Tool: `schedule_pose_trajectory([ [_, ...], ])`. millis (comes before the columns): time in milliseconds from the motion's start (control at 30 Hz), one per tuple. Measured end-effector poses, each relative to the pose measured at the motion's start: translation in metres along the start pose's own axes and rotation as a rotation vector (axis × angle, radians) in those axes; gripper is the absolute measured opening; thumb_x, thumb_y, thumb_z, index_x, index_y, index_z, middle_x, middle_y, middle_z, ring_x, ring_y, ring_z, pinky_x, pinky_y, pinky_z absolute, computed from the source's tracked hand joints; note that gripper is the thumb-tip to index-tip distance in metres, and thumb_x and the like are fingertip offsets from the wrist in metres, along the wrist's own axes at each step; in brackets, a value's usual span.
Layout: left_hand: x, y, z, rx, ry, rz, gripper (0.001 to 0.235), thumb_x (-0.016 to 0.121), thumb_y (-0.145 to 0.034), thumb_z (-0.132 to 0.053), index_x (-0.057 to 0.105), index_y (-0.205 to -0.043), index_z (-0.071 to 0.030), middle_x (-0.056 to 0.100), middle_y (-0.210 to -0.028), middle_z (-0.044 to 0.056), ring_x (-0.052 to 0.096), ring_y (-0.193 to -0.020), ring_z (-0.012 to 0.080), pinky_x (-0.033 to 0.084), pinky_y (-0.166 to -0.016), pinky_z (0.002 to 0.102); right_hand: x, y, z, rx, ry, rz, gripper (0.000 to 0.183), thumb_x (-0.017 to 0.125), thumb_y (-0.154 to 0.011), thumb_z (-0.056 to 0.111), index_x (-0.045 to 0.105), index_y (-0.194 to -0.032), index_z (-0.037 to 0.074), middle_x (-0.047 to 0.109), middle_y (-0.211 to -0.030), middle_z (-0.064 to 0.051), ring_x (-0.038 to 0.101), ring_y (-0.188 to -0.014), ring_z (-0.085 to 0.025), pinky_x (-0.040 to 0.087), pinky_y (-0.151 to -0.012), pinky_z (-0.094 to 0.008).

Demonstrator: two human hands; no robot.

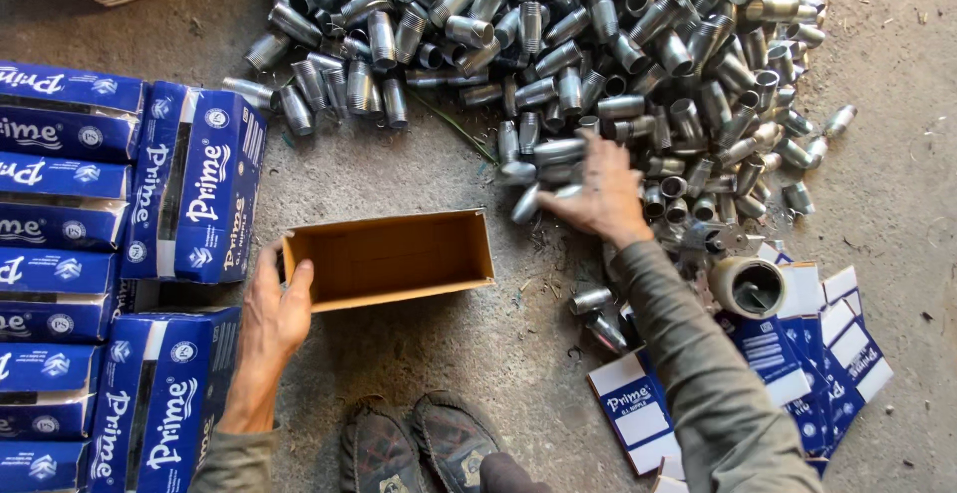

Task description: The person places metal nipples into a cardboard box, seals the box with a tape dispenser, and then repeats the process with additional boxes.

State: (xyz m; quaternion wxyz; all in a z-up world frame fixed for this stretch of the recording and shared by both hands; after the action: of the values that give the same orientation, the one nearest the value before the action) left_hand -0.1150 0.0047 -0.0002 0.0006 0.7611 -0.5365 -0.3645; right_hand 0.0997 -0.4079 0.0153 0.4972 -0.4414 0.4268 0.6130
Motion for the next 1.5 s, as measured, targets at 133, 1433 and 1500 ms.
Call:
schedule_pose_trajectory([
  [133,-0.02,0.01,0.002,-0.072,-0.013,-0.028,0.053,0.056,-0.103,-0.026,0.052,-0.15,-0.002,0.059,-0.143,0.034,0.052,-0.137,0.0532,0.04,-0.116,0.063,-0.024,-0.01,0.031,-0.071,-0.308,0.005,0.091,0.088,-0.076,0.064,0.054,-0.144,0.014,0.064,-0.126,-0.018,0.064,-0.121,-0.037,0.056,-0.099,-0.054],
  [1433,-0.022,0.026,0.04,-0.061,0.006,-0.095,0.049,0.056,-0.099,-0.027,0.054,-0.143,-0.005,0.065,-0.142,0.021,0.058,-0.132,0.04,0.041,-0.108,0.047,-0.043,-0.046,0.058,-0.392,0.05,-0.237,0.038,0.074,-0.103,0.035,0.061,-0.125,0.007,0.058,-0.089,-0.009,0.055,-0.063,-0.02,0.048,-0.053,-0.035],
  [1500,-0.022,0.027,0.04,-0.097,-0.001,-0.084,0.048,0.055,-0.099,-0.027,0.054,-0.142,-0.005,0.065,-0.142,0.021,0.059,-0.131,0.04,0.041,-0.107,0.048,-0.049,-0.055,0.065,-0.466,0.09,-0.249,0.032,0.075,-0.107,0.037,0.069,-0.119,0.008,0.066,-0.069,-0.001,0.048,-0.047,-0.01,0.037,-0.045,-0.025],
])
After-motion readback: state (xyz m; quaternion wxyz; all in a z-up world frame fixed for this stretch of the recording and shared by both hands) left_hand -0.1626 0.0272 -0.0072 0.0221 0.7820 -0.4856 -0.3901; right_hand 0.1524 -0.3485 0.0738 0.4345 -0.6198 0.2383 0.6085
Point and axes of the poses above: each hand's wrist, its own y-axis away from the middle knuckle, its own x-axis out of the palm, z = x × y, the point moved 3 cm from there along -y, towards the middle knuckle
